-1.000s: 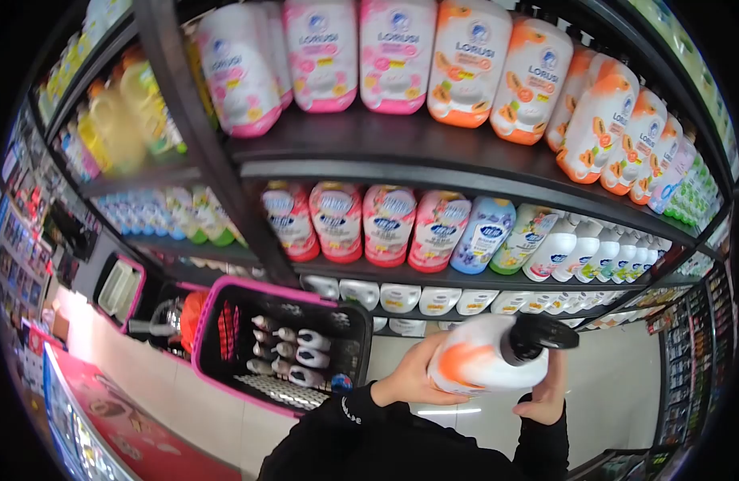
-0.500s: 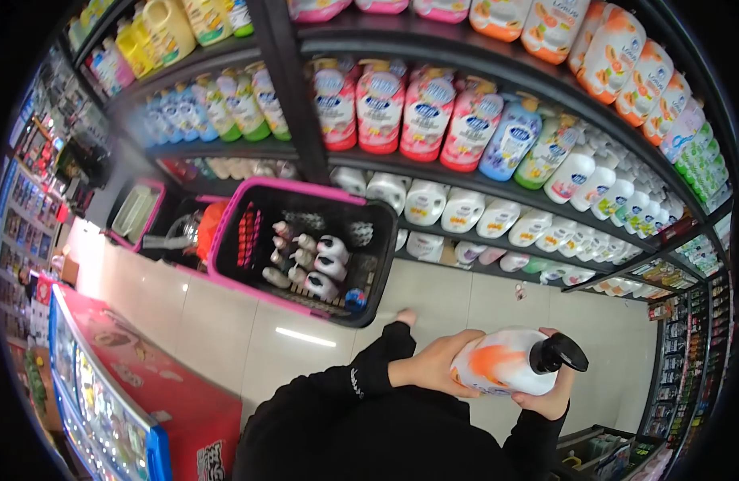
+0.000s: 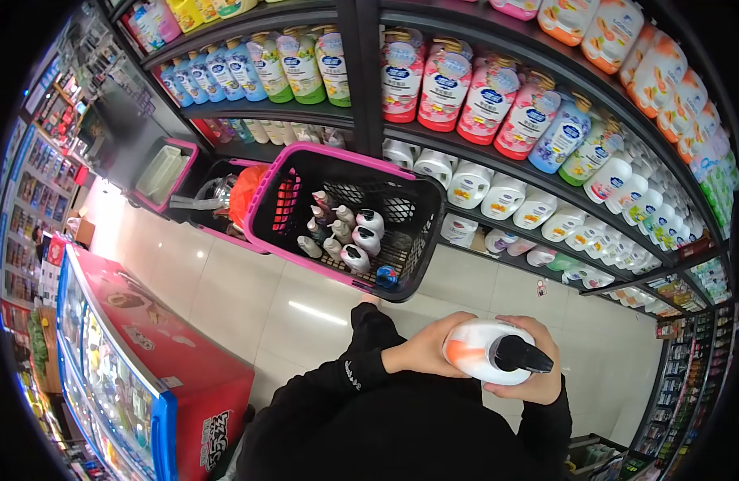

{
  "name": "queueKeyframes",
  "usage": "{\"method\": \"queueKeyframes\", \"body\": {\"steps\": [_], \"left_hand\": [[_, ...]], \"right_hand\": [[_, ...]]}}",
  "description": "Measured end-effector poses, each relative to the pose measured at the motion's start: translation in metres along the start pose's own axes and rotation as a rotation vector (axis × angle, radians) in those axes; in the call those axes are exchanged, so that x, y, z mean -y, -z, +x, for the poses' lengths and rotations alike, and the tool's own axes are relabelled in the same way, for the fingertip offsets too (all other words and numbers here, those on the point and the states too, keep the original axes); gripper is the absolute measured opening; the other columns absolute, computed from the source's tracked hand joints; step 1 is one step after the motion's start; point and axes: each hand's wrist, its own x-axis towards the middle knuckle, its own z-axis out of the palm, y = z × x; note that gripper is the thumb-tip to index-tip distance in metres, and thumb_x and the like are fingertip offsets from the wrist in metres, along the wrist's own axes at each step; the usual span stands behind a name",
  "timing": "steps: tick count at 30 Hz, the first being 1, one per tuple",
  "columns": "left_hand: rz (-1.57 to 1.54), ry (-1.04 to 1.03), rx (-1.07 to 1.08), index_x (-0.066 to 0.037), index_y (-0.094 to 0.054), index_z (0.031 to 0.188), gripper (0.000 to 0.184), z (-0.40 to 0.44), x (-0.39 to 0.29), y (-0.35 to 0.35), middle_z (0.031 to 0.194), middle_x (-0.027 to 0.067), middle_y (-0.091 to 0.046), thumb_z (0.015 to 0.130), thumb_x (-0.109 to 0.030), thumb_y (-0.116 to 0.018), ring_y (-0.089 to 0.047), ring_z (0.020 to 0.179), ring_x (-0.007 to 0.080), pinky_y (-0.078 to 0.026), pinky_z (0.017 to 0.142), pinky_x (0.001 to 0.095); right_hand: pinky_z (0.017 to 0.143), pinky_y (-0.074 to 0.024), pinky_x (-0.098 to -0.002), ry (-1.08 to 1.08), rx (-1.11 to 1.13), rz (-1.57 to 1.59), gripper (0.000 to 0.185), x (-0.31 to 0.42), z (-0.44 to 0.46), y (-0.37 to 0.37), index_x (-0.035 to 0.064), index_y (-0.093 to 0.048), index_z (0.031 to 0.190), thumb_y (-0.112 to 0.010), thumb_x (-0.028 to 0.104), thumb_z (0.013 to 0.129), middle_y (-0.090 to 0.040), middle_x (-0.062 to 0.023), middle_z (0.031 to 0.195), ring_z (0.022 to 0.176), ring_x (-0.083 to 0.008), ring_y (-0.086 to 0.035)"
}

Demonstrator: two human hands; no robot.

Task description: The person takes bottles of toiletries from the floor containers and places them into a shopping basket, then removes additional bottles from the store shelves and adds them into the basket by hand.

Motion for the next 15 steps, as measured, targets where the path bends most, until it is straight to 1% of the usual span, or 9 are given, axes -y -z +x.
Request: {"method": "queueKeyframes", "body": {"steps": [3, 4, 7, 8, 9, 11, 12, 13, 15], "left_hand": [[0.009, 0.000, -0.043, 0.000, -0.038, 0.114, 0.076, -0.006, -0.001, 0.027, 0.107, 0.0117, -0.048, 0.052, -0.018, -0.077, -0.049, 0.100, 0.0207, -0.039, 0.086, 0.0305], [0.018, -0.003, -0.068, 0.000, -0.038, 0.114, 0.075, -0.007, 0.001, 0.038, 0.107, 0.0116, -0.048, 0.053, -0.018, -0.077, -0.048, 0.100, 0.0206, -0.038, 0.086, 0.0304], [-0.013, 0.033, -0.103, 0.000, -0.038, 0.115, 0.075, -0.012, 0.004, 0.075, 0.107, 0.0114, -0.048, 0.053, -0.017, -0.077, -0.048, 0.102, 0.0198, -0.038, 0.087, 0.0300], [-0.036, 0.052, -0.119, 0.000, -0.038, 0.115, 0.075, -0.012, 0.000, 0.088, 0.107, 0.0113, -0.048, 0.053, -0.016, -0.077, -0.048, 0.102, 0.0199, -0.038, 0.087, 0.0299], [-0.060, 0.071, -0.137, 0.000, -0.038, 0.115, 0.075, -0.013, -0.001, 0.101, 0.108, 0.0112, -0.048, 0.053, -0.016, -0.077, -0.048, 0.102, 0.0199, -0.038, 0.087, 0.0298], [-0.066, 0.091, -0.145, 0.000, -0.038, 0.114, 0.074, -0.016, 0.006, 0.128, 0.106, 0.0103, -0.048, 0.053, -0.015, -0.077, -0.048, 0.101, 0.0195, -0.038, 0.087, 0.0294], [-0.046, 0.080, -0.157, -0.001, -0.040, 0.112, 0.072, -0.017, 0.010, 0.142, 0.105, 0.0096, -0.049, 0.053, -0.016, -0.078, -0.049, 0.099, 0.0183, -0.039, 0.085, 0.0293], [-0.027, 0.071, -0.166, -0.002, -0.041, 0.110, 0.070, -0.018, 0.013, 0.155, 0.103, 0.0089, -0.050, 0.053, -0.017, -0.078, -0.050, 0.096, 0.0171, -0.040, 0.083, 0.0292], [-0.029, 0.083, -0.176, -0.002, -0.042, 0.110, 0.068, -0.020, 0.022, 0.179, 0.103, 0.0088, -0.050, 0.055, -0.016, -0.078, -0.050, 0.095, 0.0169, -0.040, 0.083, 0.0292]], "right_hand": [[0.085, -0.0386, -0.0332, 0.007, 0.063, 0.086, 0.081, -0.003, 0.030, -0.013, 0.0023, -0.039, 0.113, -0.080, 0.011, 0.045, -0.048, -0.0144, 0.108, 0.101, -0.0257, -0.049], [0.088, -0.0358, -0.0333, 0.000, 0.117, 0.121, 0.084, -0.009, 0.039, -0.016, 0.0027, -0.036, 0.116, -0.080, 0.011, 0.046, -0.044, -0.0144, 0.112, 0.106, -0.0263, -0.044], [0.090, -0.0341, -0.0337, 0.059, 0.203, 0.064, 0.085, -0.011, 0.080, -0.027, 0.0030, -0.035, 0.117, -0.081, 0.012, 0.046, -0.041, -0.0149, 0.115, 0.109, -0.0267, -0.041], [0.094, -0.0304, -0.0348, 0.098, 0.247, 0.052, 0.089, -0.017, 0.093, -0.029, 0.0033, -0.032, 0.121, -0.081, 0.013, 0.047, -0.036, -0.0165, 0.122, 0.116, -0.0284, -0.035], [0.094, -0.0304, -0.0348, 0.088, 0.259, 0.056, 0.089, -0.014, 0.108, -0.030, 0.0033, -0.032, 0.121, -0.081, 0.013, 0.047, -0.036, -0.0165, 0.122, 0.116, -0.0284, -0.035], [0.096, -0.0268, -0.0368, 0.016, 0.399, 0.064, 0.096, -0.005, 0.138, -0.029, 0.0038, -0.028, 0.125, -0.081, 0.016, 0.046, -0.031, -0.0178, 0.127, 0.120, -0.0295, -0.029], [0.098, -0.0236, -0.0384, 0.006, 0.454, 0.094, 0.100, -0.010, 0.148, -0.026, 0.0037, -0.026, 0.127, -0.082, 0.021, 0.046, -0.026, -0.0183, 0.132, 0.123, -0.0291, -0.024], [0.098, -0.0236, -0.0384, -0.003, 0.460, 0.101, 0.100, -0.011, 0.159, -0.025, 0.0037, -0.026, 0.127, -0.082, 0.021, 0.046, -0.026, -0.0183, 0.132, 0.123, -0.0291, -0.024], [0.098, -0.0225, -0.0395, -0.058, 0.484, 0.276, 0.101, -0.006, 0.179, -0.023, 0.0024, -0.025, 0.127, -0.081, 0.025, 0.046, -0.026, -0.0181, 0.132, 0.123, -0.0291, -0.025]]}}
